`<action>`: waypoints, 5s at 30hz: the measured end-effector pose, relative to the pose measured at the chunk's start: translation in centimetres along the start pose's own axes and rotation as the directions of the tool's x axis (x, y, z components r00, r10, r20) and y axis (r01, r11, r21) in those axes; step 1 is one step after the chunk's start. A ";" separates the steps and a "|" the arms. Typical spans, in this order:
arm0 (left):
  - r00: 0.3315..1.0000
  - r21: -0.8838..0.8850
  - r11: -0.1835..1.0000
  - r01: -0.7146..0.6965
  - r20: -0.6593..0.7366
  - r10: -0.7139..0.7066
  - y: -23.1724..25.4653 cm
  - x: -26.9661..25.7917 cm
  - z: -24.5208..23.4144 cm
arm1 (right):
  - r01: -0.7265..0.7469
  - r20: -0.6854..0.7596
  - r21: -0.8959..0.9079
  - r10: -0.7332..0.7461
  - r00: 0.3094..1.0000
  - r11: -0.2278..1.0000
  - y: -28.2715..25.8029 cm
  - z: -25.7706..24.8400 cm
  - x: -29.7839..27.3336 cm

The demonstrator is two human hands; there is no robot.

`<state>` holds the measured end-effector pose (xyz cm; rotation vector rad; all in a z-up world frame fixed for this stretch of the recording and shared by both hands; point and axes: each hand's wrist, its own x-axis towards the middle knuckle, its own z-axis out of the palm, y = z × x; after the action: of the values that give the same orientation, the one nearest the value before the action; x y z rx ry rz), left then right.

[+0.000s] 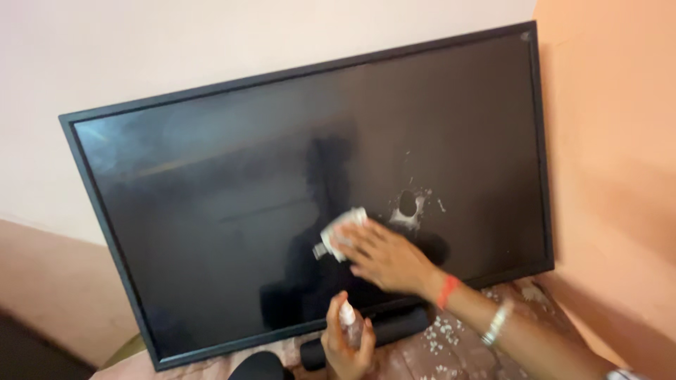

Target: The person sprays a cleaning solution onto a flat-screen TV and wipes the screen with a white cloth. They repeatedly spray and wipe different areas of the screen, focusing on removing smudges and residue.

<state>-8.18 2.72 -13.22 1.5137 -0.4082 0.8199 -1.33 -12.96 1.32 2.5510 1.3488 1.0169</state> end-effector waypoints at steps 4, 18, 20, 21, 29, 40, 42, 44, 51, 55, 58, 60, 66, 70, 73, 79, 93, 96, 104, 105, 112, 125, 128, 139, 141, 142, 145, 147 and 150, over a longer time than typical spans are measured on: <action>0.999 -0.017 1.000 -0.014 0.031 0.015 -0.2 0.4 0.2 | -0.198 -0.193 -0.127 0.171 0.966 0.972 4.7 -2.5 8.3; 0.998 -0.036 0.998 -0.051 -0.033 0.050 2.5 1.3 1.4 | -0.117 -0.064 -0.106 0.110 0.992 0.988 4.1 -1.9 -2.1; 0.999 -0.043 0.998 -0.038 -0.002 0.038 3.2 2.5 2.5 | -0.265 -0.130 -0.151 0.247 0.960 0.952 7.7 -3.2 0.0; 1.000 -0.052 0.999 -0.005 0.013 0.005 3.6 3.3 3.2 | -0.338 -0.166 -0.166 0.311 0.936 0.926 8.7 -3.7 1.0; 1.000 -0.053 0.999 0.002 0.021 -0.001 5.6 9.0 6.6 | -0.330 -0.109 -0.005 0.328 0.938 0.944 4.3 -2.8 -5.3; 0.995 -0.032 0.999 0.037 0.099 -0.033 5.9 11.1 8.0 | -0.457 -0.284 -0.095 0.416 0.864 0.884 10.8 -5.2 -1.0; 0.993 -0.036 0.998 0.043 0.109 -0.039 6.0 11.3 8.2 | -0.446 -0.259 -0.052 0.419 0.870 0.894 10.0 -4.9 -1.8; 0.993 -0.039 0.998 0.040 0.109 -0.036 6.1 11.5 8.5 | -0.422 -0.217 -0.035 0.405 0.888 0.906 8.3 -4.1 -3.8; 0.992 -0.022 0.999 0.024 0.125 -0.021 6.5 12.3 9.4 | -0.381 -0.106 -0.078 0.372 0.922 0.921 7.1 -4.2 -8.7; 0.992 -0.026 0.999 0.037 0.124 -0.034 6.9 12.6 10.1 | -0.466 -0.237 -0.097 0.435 0.869 0.879 11.6 -6.0 -3.6; 0.988 -0.007 1.000 0.011 0.153 -0.010 6.9 12.6 10.3 | -0.468 -0.307 -0.088 0.423 0.853 0.880 12.3 -6.1 -2.5; 0.983 -0.011 0.998 0.056 0.178 -0.053 6.8 12.6 10.5 | -0.444 -0.261 -0.064 0.415 0.872 0.894 10.9 -5.4 -4.5; 0.973 -0.022 0.994 0.109 0.208 -0.102 6.6 11.7 11.0 | -0.395 -0.099 -0.118 0.385 0.917 0.911 8.4 -5.1 -12.0; 0.973 -0.047 0.993 0.108 0.209 -0.096 6.9 11.5 12.2 | -0.417 -0.161 -0.158 0.394 0.905 0.895 12.2 -6.7 -9.5; 0.969 -0.040 0.992 0.123 0.220 -0.112 7.2 11.5 13.1 | -0.479 -0.255 -0.132 0.437 0.863 0.868 14.5 -7.3 -6.8; 0.978 -0.066 0.998 0.003 0.210 0.011 7.3 11.8 13.8 | -0.447 -0.163 -0.078 0.431 0.888 0.891 10.2 -4.9 -12.6; 0.957 -0.038 0.995 0.095 0.278 -0.081 6.8 10.5 14.8 | -0.508 -0.273 -0.126 0.462 0.844 0.852 16.7 -6.8 -11.1; 0.957 -0.058 0.994 0.090 0.280 -0.071 6.5 10.2 14.6 | -0.490 -0.224 -0.106 0.460 0.859 0.865 13.1 -5.0 -15.8; 0.958 -0.048 0.996 0.070 0.283 -0.054 5.8 10.0 14.9 | -0.537 -0.236 -0.165 0.496 0.836 0.827 16.7 -5.5 -15.9; 0.954 -0.042 0.997 0.069 0.293 -0.054 5.7 9.9 14.7 | -0.560 -0.245 -0.208 0.512 0.823 0.802 18.2 -6.2 -14.6; 0.958 -0.058 0.997 0.056 0.286 -0.037 5.3 9.8 14.6 | -0.549 -0.218 -0.220 0.508 0.834 0.807 18.3 -7.2 -14.4; 0.954 -0.040 0.999 0.034 0.299 -0.020 5.3 9.6 14.3 | -0.570 -0.195 -0.360 0.538 0.820 0.738 19.1 -8.4 -13.6; 0.958 -0.051 0.999 0.011 0.287 0.004 5.3 9.5 14.3 | -0.592 -0.240 -0.290 0.542 0.805 0.752 22.9 -10.7 -9.0; 0.965 -0.105 0.993 -0.049 0.253 0.074 4.9 9.5 14.3 | -0.568 -0.230 -0.302 0.519 0.823 0.766 21.0 -9.5 -10.5; 0.962 -0.113 0.994 -0.012 0.269 0.042 4.9 9.4 14.3 | -0.544 -0.171 -0.336 0.518 0.838 0.768 17.4 -8.0 -14.3; 0.961 -0.117 0.993 0.003 0.275 0.029 5.0 9.4 14.3 | -0.532 -0.148 -0.334 0.514 0.845 0.778 15.6 -7.2 -16.4; 0.964 -0.076 0.997 0.007 0.264 0.013 5.2 9.4 14.4 | -0.520 -0.066 -0.291 0.525 0.848 0.803 10.8 -5.0 -21.7; 0.967 -0.077 0.997 -0.023 0.252 0.042 5.1 9.4 14.4 | -0.551 -0.059 -0.210 0.552 0.832 0.808 8.5 -3.9 -23.9; 0.965 -0.067 0.998 0.005 0.262 0.013 5.2 9.3 14.3 | -0.568 -0.105 -0.184 0.559 0.823 0.802 8.7 -3.6 -23.8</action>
<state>-1.93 -9.81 -2.12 1.5633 -0.6290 0.6033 -6.61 -37.21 -5.08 2.8265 0.4256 1.2188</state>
